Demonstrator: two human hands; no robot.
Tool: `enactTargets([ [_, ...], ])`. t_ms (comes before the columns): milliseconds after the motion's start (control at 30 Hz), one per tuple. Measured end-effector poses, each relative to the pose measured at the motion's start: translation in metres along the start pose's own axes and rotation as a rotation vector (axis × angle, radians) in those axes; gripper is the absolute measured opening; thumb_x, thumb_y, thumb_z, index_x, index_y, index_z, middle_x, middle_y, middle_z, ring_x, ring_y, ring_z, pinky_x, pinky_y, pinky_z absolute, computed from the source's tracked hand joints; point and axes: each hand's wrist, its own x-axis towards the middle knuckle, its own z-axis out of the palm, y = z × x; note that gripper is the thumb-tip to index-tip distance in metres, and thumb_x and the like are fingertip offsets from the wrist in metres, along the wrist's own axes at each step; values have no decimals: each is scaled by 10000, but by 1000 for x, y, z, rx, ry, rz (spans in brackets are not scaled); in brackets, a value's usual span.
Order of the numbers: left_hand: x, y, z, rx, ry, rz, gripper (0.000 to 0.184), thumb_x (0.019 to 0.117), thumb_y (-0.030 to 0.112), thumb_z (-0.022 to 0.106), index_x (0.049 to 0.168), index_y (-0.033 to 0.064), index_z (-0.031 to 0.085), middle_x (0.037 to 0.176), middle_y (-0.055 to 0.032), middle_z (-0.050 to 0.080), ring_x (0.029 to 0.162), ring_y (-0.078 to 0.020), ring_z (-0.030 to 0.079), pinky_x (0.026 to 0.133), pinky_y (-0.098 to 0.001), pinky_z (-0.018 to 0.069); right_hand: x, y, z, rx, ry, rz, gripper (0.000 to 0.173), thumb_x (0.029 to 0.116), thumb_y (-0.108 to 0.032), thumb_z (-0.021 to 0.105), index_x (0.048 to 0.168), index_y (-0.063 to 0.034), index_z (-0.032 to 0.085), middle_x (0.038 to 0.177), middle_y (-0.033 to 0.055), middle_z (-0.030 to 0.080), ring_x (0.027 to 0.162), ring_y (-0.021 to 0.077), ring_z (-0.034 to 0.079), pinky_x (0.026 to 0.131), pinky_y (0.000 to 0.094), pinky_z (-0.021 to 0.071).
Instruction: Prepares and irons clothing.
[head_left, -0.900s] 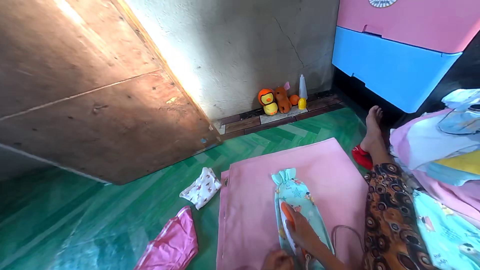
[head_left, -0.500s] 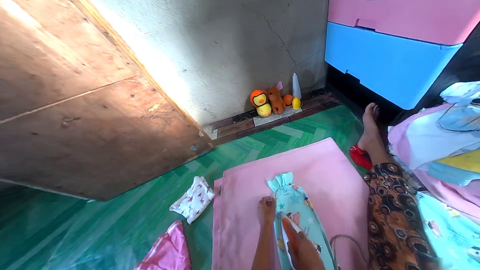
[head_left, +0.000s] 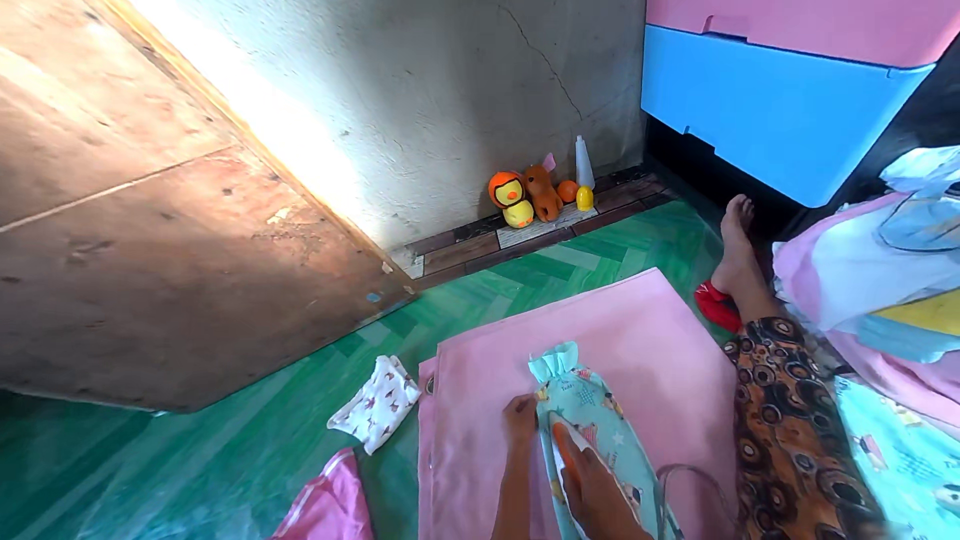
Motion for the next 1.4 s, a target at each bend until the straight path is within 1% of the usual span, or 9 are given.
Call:
enactTargets([
  [133, 1, -3, 0, -63, -12, -15, 179, 1001, 117, 669, 1092, -28, 721, 957, -167, 716, 797, -219, 662, 758, -401, 556, 13, -5, 2, -18, 16, -12, 615, 1086, -253, 449, 1659, -168, 243, 1342, 293, 588, 1094, 432, 669, 946, 555, 546],
  [267, 2, -7, 2, -54, -8, -12, 184, 1001, 139, 677, 1081, -17, 732, 963, -169, 730, 821, -232, 684, 783, -424, 566, 40, -25, -10, -24, 28, 10, 638, 1087, -250, 454, 1669, -184, 199, 1373, 279, 570, 1134, 418, 654, 979, 533, 536],
  [400, 0, -5, 3, -35, -2, -24, 185, 999, 142, 682, 1081, -14, 736, 953, -167, 725, 802, -229, 672, 766, -420, 558, 31, -21, -12, -39, 57, 55, 635, 1094, -265, 441, 1673, -217, 183, 1379, 273, 567, 1098, 414, 669, 941, 532, 551],
  [567, 2, -4, -2, -36, -22, -49, 195, 1010, 141, 664, 1103, -18, 728, 968, -171, 721, 818, -229, 668, 778, -417, 555, 1, 11, -14, -18, 214, 106, 601, 1076, -246, 480, 1643, -157, 300, 1310, 299, 604, 1033, 434, 686, 879, 550, 567],
  [900, 1, -5, 0, -7, -27, 11, 208, 1011, 156, 660, 1105, -16, 729, 968, -174, 718, 827, -245, 663, 784, -441, 545, 29, 15, -58, -19, 190, 140, 631, 1083, -241, 482, 1661, -187, 235, 1396, 260, 570, 1168, 401, 649, 989, 510, 538],
  [1033, -2, 4, 5, 102, -5, 49, 266, 980, 161, 698, 1172, -23, 706, 1088, -198, 723, 1014, -311, 684, 925, -505, 526, 2, 30, -56, -14, 205, 182, 619, 1084, -246, 482, 1657, -191, 254, 1379, 272, 577, 1131, 415, 660, 961, 532, 544],
  [1133, -1, 16, 12, 144, -44, 89, 482, 943, 184, 748, 1346, -34, 601, 1224, -226, 681, 1127, -340, 664, 995, -509, 511, -7, 41, -54, 1, 234, 168, 602, 1076, -250, 504, 1641, -176, 308, 1341, 271, 598, 1079, 405, 678, 929, 523, 558],
  [1267, 4, 31, 21, 96, -103, 134, 699, 898, 136, 794, 1468, -73, 447, 1330, -268, 605, 1198, -355, 617, 1042, -471, 490, 10, 36, -62, -14, 215, 149, 592, 1085, -259, 487, 1641, -165, 304, 1347, 259, 599, 1095, 399, 676, 942, 516, 556],
  [1400, 16, 41, 30, 116, -135, 111, 737, 857, 143, 835, 1452, -69, 456, 1328, -278, 601, 1219, -361, 605, 1059, -483, 480, 29, 36, -74, 10, 175, 93, 610, 1083, -257, 497, 1646, -158, 284, 1321, 268, 604, 1051, 387, 691, 915, 495, 572],
])
